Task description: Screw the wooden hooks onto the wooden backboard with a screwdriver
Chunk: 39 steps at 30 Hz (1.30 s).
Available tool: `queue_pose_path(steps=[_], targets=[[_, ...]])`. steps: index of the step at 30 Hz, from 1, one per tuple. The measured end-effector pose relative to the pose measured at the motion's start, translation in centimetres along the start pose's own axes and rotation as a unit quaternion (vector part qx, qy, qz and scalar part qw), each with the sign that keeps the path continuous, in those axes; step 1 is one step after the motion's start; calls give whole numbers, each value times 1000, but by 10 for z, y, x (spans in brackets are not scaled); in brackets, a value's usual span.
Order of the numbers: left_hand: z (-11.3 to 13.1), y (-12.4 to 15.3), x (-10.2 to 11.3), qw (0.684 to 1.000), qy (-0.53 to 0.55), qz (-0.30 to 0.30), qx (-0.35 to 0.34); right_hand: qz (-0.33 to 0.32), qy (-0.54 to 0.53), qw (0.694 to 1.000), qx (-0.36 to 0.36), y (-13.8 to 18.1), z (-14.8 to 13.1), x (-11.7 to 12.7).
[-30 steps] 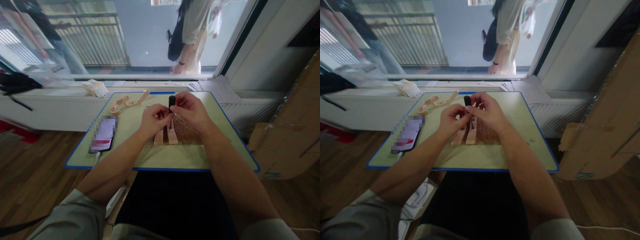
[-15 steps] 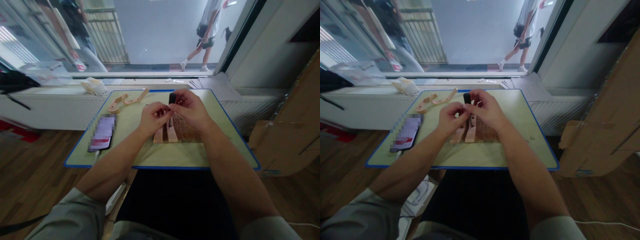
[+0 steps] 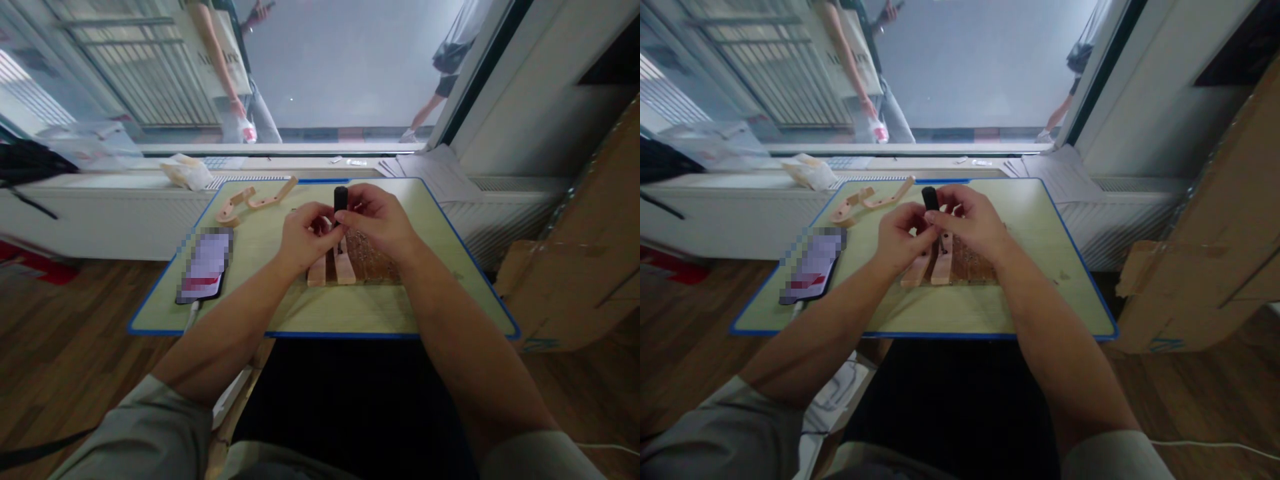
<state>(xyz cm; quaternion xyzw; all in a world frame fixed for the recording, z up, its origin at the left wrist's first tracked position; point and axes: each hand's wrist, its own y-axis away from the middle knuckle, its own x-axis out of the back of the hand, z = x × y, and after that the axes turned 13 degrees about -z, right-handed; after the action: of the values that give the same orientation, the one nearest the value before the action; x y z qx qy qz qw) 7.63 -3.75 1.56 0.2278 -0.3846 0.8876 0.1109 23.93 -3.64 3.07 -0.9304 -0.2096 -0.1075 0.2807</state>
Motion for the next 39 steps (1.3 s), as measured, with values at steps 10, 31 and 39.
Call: queue_pose_path(steps=[10, 31, 39], targets=[[-2, -1, 3, 998, -14, -34, -60, 11, -8, 1000, 11, -1, -2, 3], [-4, 0, 3, 999, 11, -47, -21, 10, -31, 999, -17, 0, -5, 1], [-6, -2, 4, 996, 21, -72, -46, -1, -50, 999, -6, 0, -9, 3]])
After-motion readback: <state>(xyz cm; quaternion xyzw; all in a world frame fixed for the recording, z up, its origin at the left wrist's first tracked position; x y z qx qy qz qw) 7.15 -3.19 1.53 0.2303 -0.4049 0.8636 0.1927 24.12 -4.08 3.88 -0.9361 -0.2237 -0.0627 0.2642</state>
